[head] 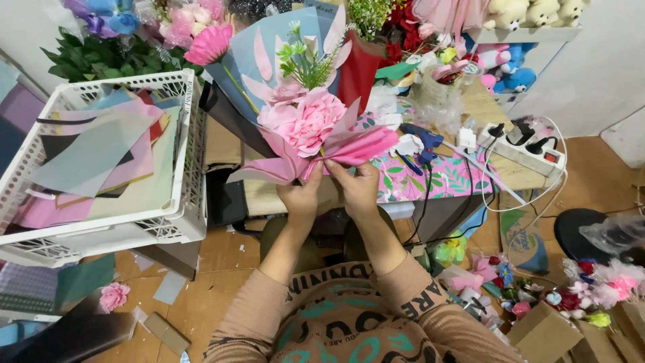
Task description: The person wraps a bouquet of artificial pink flowers using various colored papers. They select sheets from a nearby basket, fold them around the bouquet, and secure the layers with tape.
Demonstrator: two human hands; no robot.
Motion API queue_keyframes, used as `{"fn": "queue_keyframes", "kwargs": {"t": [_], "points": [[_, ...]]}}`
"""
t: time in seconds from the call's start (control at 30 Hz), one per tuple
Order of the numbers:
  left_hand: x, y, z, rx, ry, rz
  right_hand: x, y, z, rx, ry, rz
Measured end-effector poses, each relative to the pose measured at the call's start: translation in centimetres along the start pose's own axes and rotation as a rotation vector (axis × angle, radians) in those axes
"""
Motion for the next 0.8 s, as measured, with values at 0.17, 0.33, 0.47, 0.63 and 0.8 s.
{"fn": "queue_keyframes", "kwargs": {"t": [0.17,0.33,0.47,0.63,0.8], "points": [[0.4,0.2,-0.5,-0.025,0.069,0.004,0.0,-0.1,0.5,0.006,-0.064,0.008],[0.7,-0.3,3.6,-0.005,0.069,-0.014,0.5,-0.5,0.7,0.038,-0.064,-0.004],[0.9,-0.6,3.5,-0.009,0.115,-0.028,0.7,-0.7,0.7,0.013,-0.05,-0.002],[1.6,-1.4,3.7,-0.005,0.185,-0.089,1.6,0.1,3.5,0.02,-0.064,0.014],[2.0,-2.0,2.8,-0.006,0.238,-0.18,2.0,0.5,8.0,0.138,-0.254,-0.025]]}}
Point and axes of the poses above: each hand's wrist, its own x-axis towards the middle knuckle, its own y-axis out of the back of the hand, z = x × y, the point moved 10 cm from there along x, towards the middle knuckle, and after that the axes turned 1 degree about z, right-handed, at the moved point
